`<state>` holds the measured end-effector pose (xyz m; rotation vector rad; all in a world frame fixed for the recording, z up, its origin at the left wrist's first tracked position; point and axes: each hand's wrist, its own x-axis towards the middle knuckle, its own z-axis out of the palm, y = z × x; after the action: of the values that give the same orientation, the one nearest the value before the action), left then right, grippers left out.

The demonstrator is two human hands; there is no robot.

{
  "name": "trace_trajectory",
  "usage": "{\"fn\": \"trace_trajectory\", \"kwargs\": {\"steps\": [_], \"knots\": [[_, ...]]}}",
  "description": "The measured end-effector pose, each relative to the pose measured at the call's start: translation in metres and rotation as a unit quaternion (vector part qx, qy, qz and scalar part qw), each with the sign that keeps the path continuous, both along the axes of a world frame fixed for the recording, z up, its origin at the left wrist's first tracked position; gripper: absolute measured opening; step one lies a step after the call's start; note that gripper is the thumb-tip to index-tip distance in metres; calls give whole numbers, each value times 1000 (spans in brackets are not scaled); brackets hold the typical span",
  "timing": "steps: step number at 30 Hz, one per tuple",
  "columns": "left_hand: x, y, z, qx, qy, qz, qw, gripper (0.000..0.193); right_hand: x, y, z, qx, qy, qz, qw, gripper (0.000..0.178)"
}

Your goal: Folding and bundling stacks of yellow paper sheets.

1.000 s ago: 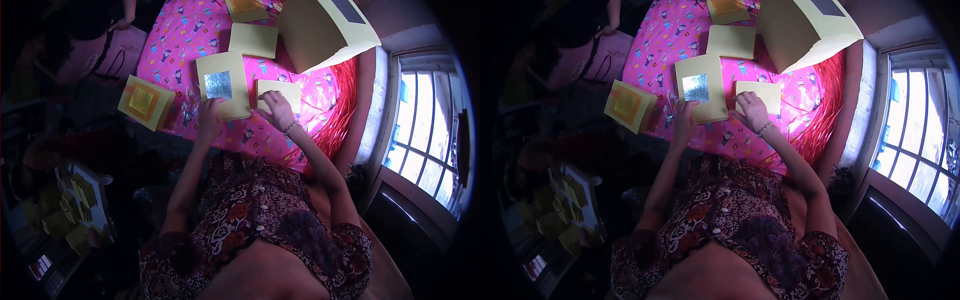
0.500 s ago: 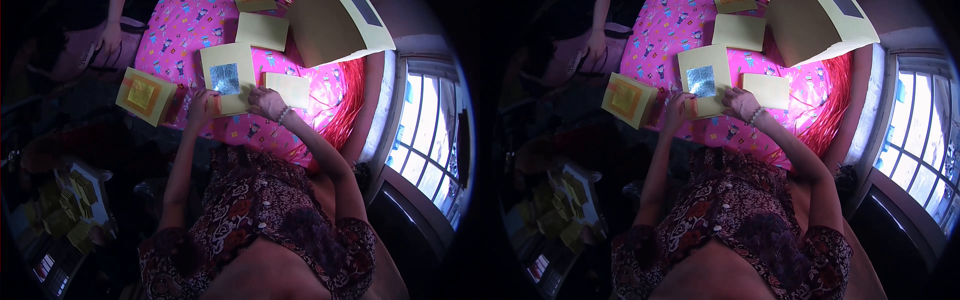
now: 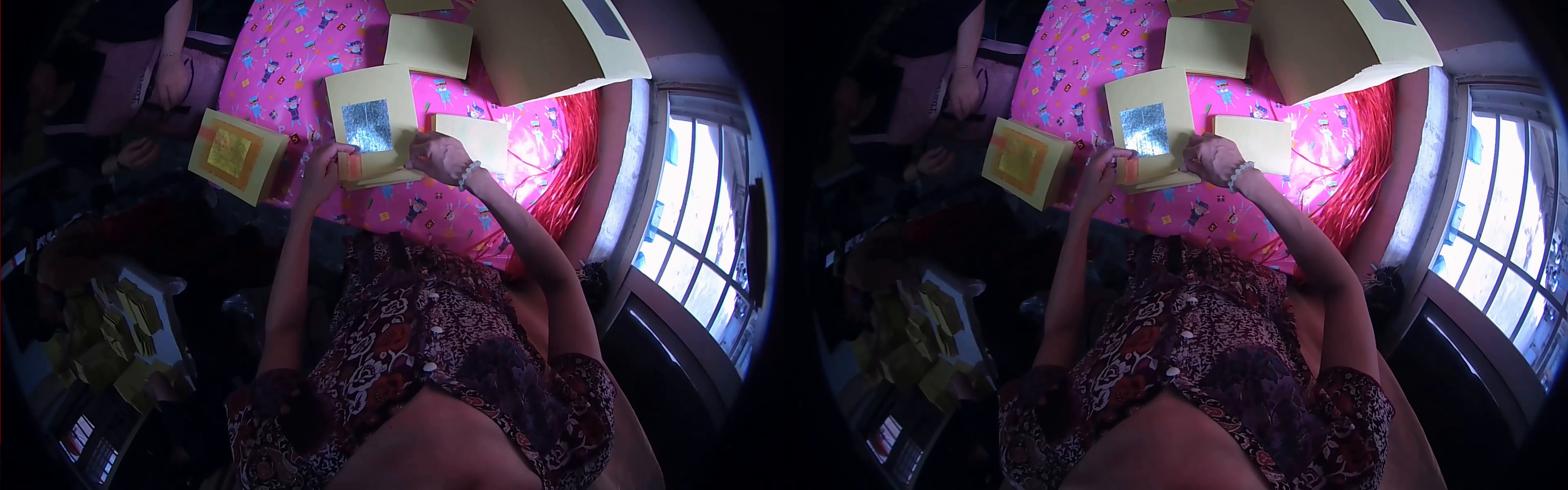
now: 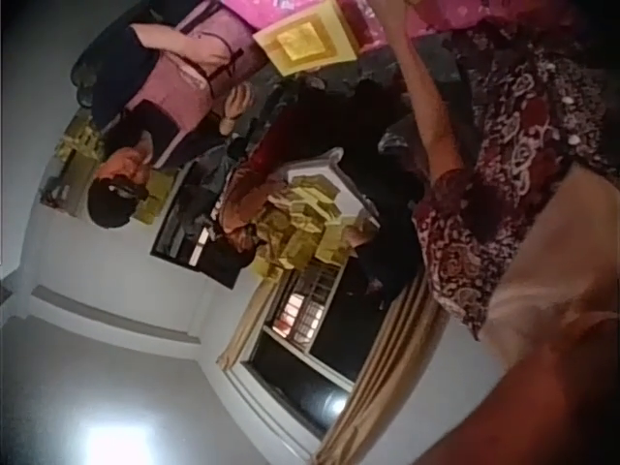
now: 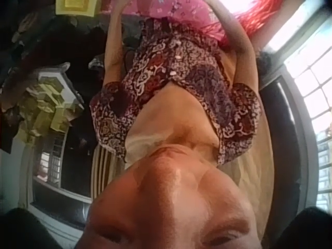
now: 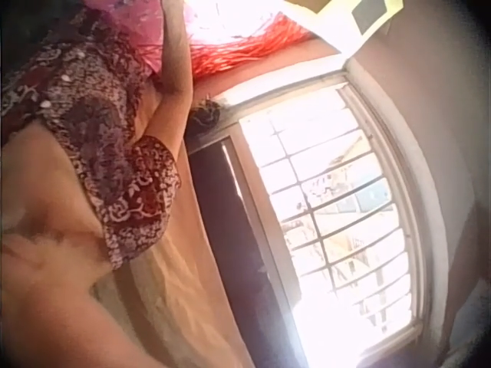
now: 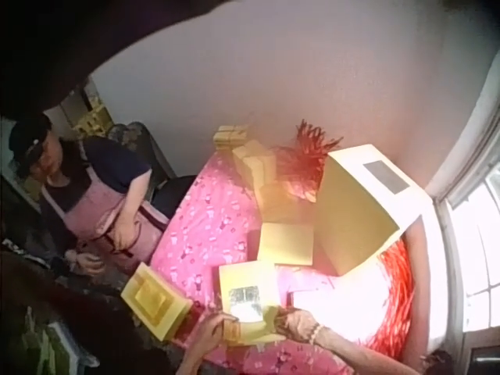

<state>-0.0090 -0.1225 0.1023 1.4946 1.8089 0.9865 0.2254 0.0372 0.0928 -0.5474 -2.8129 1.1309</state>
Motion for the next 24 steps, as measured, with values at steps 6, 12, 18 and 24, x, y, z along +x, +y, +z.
{"fn": "trace_trajectory", "kwargs": {"steps": [6,12,18,24], "knots": [[5,-13,8,-48,-146,11,988,32,0,4,-1,-15,-13,6,1000,22],[3,-18,3,-42,31,-60,997,48,-1,3,-2,-21,-4,-1,1000,23],[2,-19,-3,-29,33,-61,997,43,0,3,-1,-28,0,1,1000,23],[3,-16,0,-28,31,-53,998,44,0,5,-9,-22,33,1,999,22]]}}
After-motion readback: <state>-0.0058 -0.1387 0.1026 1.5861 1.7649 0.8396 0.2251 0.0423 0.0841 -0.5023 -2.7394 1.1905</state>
